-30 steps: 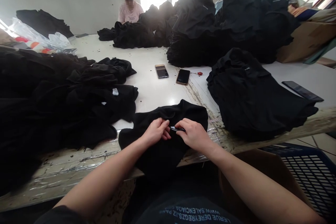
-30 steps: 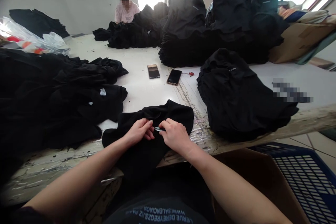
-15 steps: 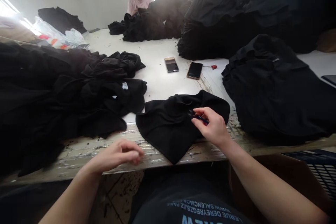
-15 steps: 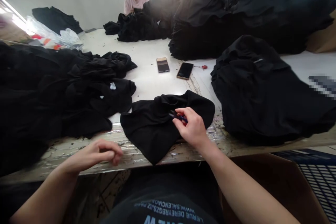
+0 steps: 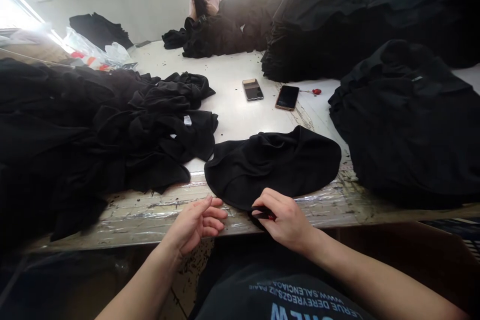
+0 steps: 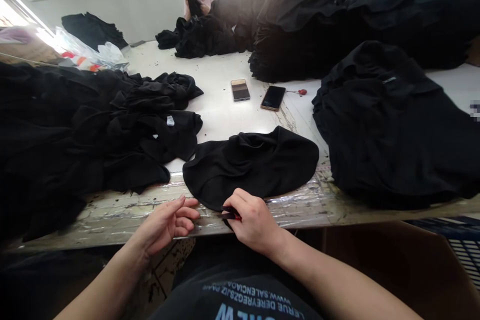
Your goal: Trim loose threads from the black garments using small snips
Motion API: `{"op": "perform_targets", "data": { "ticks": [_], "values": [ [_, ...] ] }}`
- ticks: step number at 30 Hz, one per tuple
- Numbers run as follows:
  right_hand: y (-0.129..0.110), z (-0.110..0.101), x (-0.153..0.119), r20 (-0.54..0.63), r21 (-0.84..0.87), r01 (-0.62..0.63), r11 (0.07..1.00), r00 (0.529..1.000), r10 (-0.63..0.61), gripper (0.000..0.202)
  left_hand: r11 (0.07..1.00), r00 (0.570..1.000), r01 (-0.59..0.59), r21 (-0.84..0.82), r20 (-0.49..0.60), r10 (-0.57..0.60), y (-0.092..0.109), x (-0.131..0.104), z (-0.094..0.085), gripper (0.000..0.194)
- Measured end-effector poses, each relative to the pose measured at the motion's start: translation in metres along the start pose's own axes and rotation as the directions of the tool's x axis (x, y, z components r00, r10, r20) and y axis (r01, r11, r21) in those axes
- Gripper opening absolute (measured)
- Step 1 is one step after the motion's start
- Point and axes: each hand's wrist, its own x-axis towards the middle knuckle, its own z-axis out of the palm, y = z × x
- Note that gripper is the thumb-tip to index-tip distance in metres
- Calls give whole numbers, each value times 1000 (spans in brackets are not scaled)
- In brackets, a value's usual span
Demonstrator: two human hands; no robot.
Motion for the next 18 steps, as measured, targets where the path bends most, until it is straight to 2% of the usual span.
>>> {"op": "perform_targets", "data": {
  "ticks": [3,6,9,10,12,15,16,17,18],
  "values": [
    [-3,-7,-4,-84,79,5,997,996,1,6,983,993,98,-158,88,-85,-3,0,12,35],
    [-4,-9,-8,-67,99,-3,995,998,9,6,963,1000,23,-268,-13,-27,-2,4,23,23],
    [-5,-12,-10,-37,117,1,993,999,4,7,959,994,-63,-278,-103,35,-2,6,28,13],
    [-5,-13,-10,-47,125,0,992,999,6,7,962,996,-49,-270,-84,27,-3,5,29,14],
    [-7,-17,-8,-95,140,-9,990,995,22,5,968,998,52,-246,30,-46,-8,1,31,24],
    [-10,-22,-3,-171,154,-38,987,983,65,5,944,952,243,-224,242,-187,-18,-2,34,44],
    [-11,-23,-1,-183,156,-43,987,981,72,5,934,947,258,-249,257,-194,-20,-2,35,46],
    [-11,-24,0,-185,159,-41,986,980,71,5,928,961,225,-296,225,-161,-20,-1,35,43],
    [-11,-25,1,-178,161,-34,986,982,63,4,927,983,145,-346,154,-96,-20,1,36,37]
  ]
}}
